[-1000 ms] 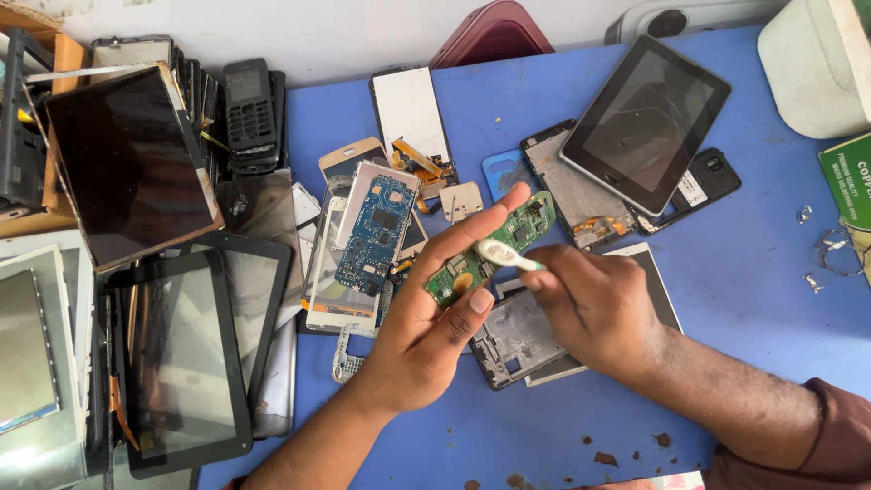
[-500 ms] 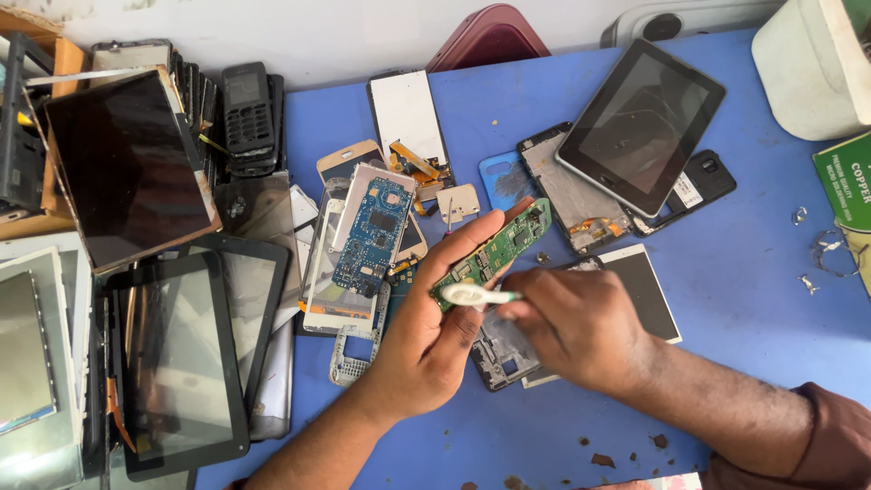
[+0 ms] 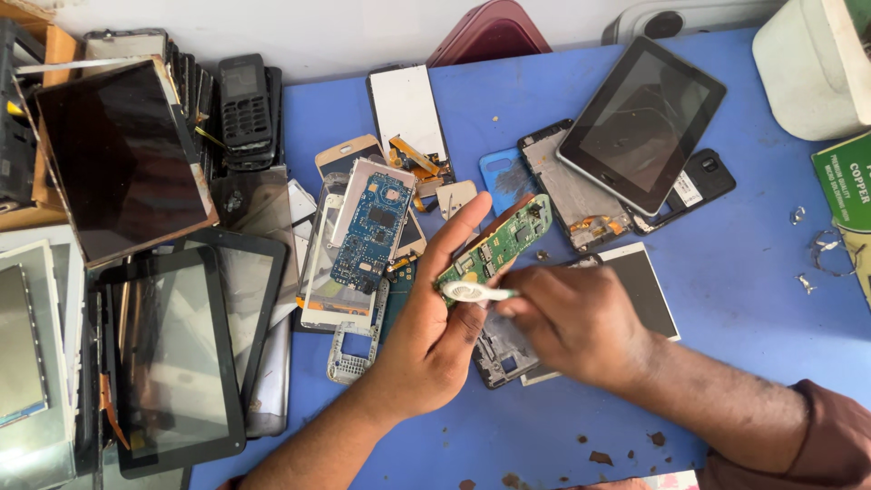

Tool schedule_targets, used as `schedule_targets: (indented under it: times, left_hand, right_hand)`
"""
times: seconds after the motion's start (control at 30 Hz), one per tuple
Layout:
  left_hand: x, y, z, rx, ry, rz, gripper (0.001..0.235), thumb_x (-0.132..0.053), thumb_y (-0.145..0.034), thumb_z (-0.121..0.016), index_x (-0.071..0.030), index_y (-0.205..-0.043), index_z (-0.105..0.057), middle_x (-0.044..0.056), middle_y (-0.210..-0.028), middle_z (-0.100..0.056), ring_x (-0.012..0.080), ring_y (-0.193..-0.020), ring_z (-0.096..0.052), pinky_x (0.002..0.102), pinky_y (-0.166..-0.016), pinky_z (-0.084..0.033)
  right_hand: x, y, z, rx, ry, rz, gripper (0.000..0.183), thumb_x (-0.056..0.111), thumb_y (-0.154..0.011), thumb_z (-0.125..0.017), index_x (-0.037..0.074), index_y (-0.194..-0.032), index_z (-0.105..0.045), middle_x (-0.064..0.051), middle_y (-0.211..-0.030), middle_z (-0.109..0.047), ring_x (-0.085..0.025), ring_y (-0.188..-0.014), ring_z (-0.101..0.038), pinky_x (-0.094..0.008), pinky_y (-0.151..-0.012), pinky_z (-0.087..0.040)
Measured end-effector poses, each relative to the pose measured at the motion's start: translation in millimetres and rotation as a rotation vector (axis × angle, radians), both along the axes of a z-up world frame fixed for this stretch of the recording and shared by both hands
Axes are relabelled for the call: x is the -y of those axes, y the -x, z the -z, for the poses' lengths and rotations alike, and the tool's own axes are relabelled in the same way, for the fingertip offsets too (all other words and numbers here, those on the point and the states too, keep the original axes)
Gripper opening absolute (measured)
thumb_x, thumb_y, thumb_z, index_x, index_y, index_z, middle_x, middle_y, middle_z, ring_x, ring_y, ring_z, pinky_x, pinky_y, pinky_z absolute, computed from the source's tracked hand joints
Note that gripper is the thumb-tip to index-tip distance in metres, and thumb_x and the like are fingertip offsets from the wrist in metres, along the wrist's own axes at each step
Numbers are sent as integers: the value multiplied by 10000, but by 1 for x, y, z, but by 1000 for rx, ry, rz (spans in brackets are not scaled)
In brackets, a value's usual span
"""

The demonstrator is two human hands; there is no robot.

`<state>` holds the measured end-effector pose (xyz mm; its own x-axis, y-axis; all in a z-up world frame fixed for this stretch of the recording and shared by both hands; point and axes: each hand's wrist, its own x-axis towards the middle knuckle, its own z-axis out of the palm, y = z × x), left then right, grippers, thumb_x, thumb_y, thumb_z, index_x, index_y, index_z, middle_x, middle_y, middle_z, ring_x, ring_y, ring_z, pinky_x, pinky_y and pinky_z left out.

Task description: The person uses a toothbrush to scrub the surfaces of several small circuit boards. They handle each board individually, turning them over to clean both sides, and place them back on the workbench after cleaning.

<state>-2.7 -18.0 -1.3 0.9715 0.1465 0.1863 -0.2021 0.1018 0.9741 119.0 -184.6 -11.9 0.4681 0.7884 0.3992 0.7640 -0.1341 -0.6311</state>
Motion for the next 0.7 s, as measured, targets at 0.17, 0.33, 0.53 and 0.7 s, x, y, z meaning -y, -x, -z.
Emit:
schedule_targets:
  times: [0.17, 0.33, 0.53, 0.7]
  left_hand:
    - [-3, -2, 0, 30, -178, -25, 564, -122, -1143, -461, -19, -1651, -237, 154, -1705, -321, 238, -1573, -363, 389, -1323, -287]
    - [-2, -2, 0, 17, -25, 28, 569, -142, -1134, -454, -9, -1643, -239, 152, -1677, -349, 227, -1526, -426, 375, -1291, -358]
    - [0, 0, 1, 42, 46, -50, 504, -145, -1150, -458, 11, -1607, -314, 156, -1618, -434, 200, -1458, -479, 364, -1271, -394]
    - [1, 0, 0, 22, 132, -36, 537, -151, -1135, -488, 19, -1610, -303, 151, -1591, -451, 199, -1434, -508, 384, -1273, -408]
  right_hand:
    - [1, -1, -1, 39, 115, 105, 151, 169, -923, -726, 23, -919, -688, -88, -572, -613, -242, -444, -621, -402, -426, -469]
    - [1, 0, -2, 59, -13, -50, 139, 160, -963, -686, 25, -955, -654, -82, -655, -618, -257, -529, -625, -401, -487, -470]
    - [2, 1, 1, -150, 108, 229, 159, 181, -947, -698, 26, -916, -715, -69, -515, -583, -194, -364, -560, -367, -387, -412]
    - [3, -1, 4, -30, 19, 172, 158, 183, -984, -699, 34, -933, -699, -79, -606, -597, -175, -461, -593, -346, -444, -435]
